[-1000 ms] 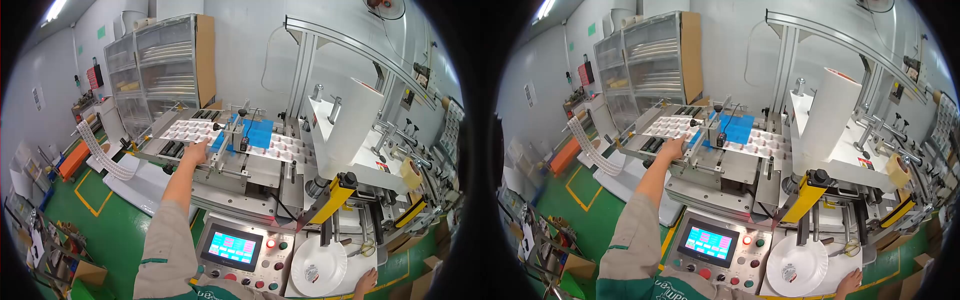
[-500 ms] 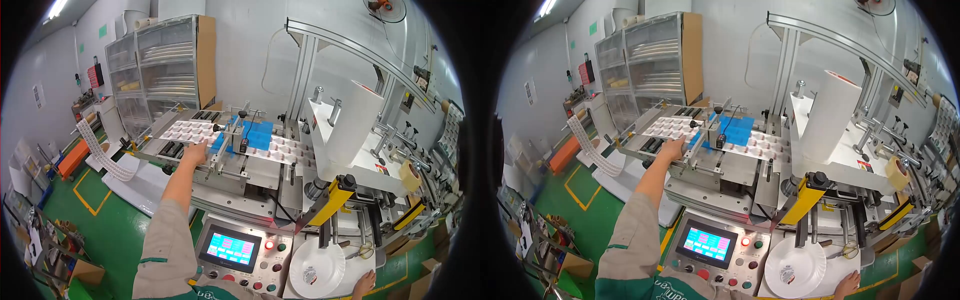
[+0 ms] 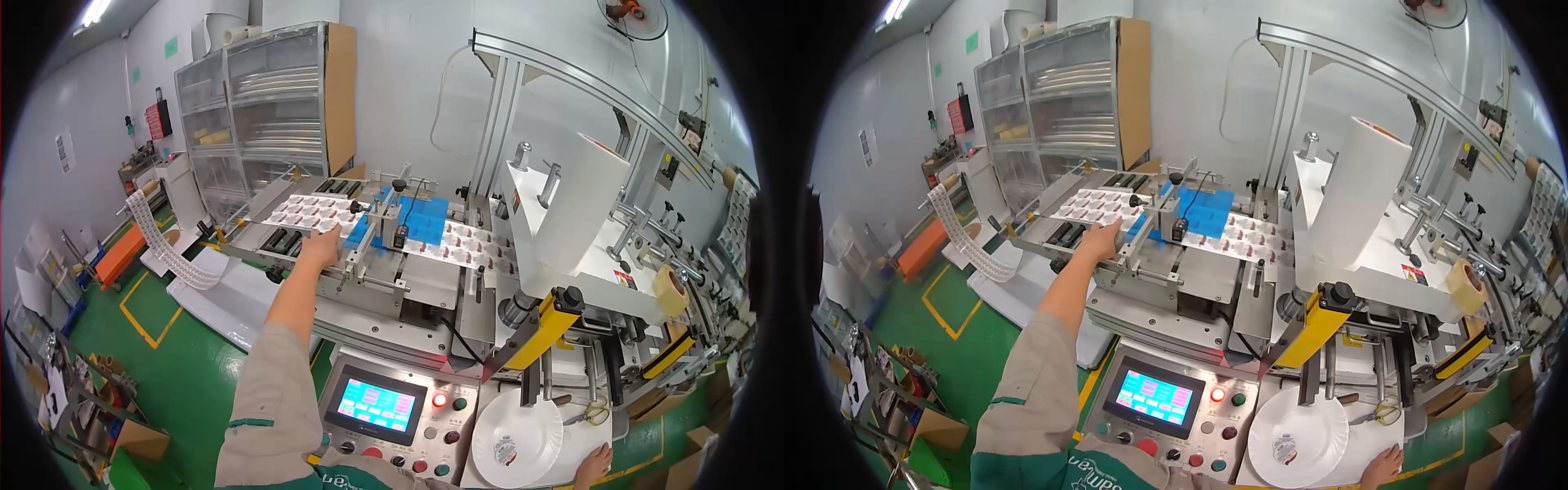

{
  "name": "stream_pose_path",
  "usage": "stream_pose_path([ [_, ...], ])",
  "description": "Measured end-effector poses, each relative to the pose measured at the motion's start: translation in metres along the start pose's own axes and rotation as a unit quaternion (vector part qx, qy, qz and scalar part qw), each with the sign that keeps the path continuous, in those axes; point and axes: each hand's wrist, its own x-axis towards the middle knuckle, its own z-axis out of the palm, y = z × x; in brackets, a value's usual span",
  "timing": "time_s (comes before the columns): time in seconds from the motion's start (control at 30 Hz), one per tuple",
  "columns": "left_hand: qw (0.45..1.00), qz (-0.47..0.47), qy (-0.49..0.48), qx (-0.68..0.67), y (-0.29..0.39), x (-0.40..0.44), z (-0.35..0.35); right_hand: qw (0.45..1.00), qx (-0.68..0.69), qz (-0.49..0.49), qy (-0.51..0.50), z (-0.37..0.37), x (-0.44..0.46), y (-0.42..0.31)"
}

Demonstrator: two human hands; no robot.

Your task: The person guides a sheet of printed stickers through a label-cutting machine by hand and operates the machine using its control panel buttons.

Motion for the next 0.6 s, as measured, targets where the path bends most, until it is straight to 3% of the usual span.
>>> stream_pose_path([
  [0.03, 1.0, 0.009, 0.004, 0.005, 0.0, -0.002, -0.001, 0.992, -0.015, -0.077, 0.101, 0.001, 0.0, 0.001],
  [0.07, 1.0, 0.005, 0.0, 0.014, 0.001, -0.002, -0.002, 0.995, -0.015, -0.038, 0.089, 0.001, -0.001, -0.001],
  [0.1, 1.0, 0.004, 0.006, 0.013, 0.001, -0.002, -0.003, 0.999, -0.016, -0.035, 0.014, -0.002, 0.002, 0.002],
  [0.17, 1.0, 0.007, 0.002, 0.012, 0.002, -0.003, -0.005, 1.0, 0.003, -0.025, -0.01, -0.017, 0.006, -0.004],
  [0.2, 1.0, 0.003, 0.005, 0.011, 0.002, -0.003, -0.006, 0.989, 0.057, 0.051, -0.128, -0.027, 0.012, -0.004],
  [0.23, 1.0, 0.003, -0.002, 0.012, 0.002, -0.003, -0.006, 0.987, 0.003, 0.032, -0.155, -0.007, 0.01, 0.003],
  [0.3, 1.0, 0.003, -0.002, 0.002, 0.002, -0.002, -0.004, 0.997, -0.042, -0.058, -0.017, 0.016, 0.0, 0.012],
  [0.37, 1.0, 0.009, 0.001, 0.007, 0.003, -0.004, -0.004, 0.993, -0.095, -0.069, -0.033, 0.025, -0.006, 0.014],
  [0.4, 1.0, 0.012, 0.001, 0.004, 0.002, -0.004, -0.003, 0.998, -0.025, -0.012, -0.063, 0.03, -0.005, 0.013],
  [0.43, 1.0, 0.015, 0.014, 0.008, -0.004, 0.004, 0.007, 0.998, -0.031, -0.031, -0.041, 0.039, -0.008, 0.018],
  [0.5, 1.0, 0.017, 0.016, -0.002, 0.0, -0.004, 0.0, 0.972, 0.068, 0.139, -0.176, -0.015, 0.009, -0.009],
  [0.53, 1.0, 0.015, 0.018, 0.005, -0.001, -0.002, 0.0, 0.998, -0.056, -0.029, -0.012, 0.035, -0.007, 0.014],
  [0.6, 1.0, 0.013, 0.017, 0.009, -0.001, -0.001, 0.0, 0.999, -0.046, -0.016, 0.015, 0.04, -0.006, 0.018],
])
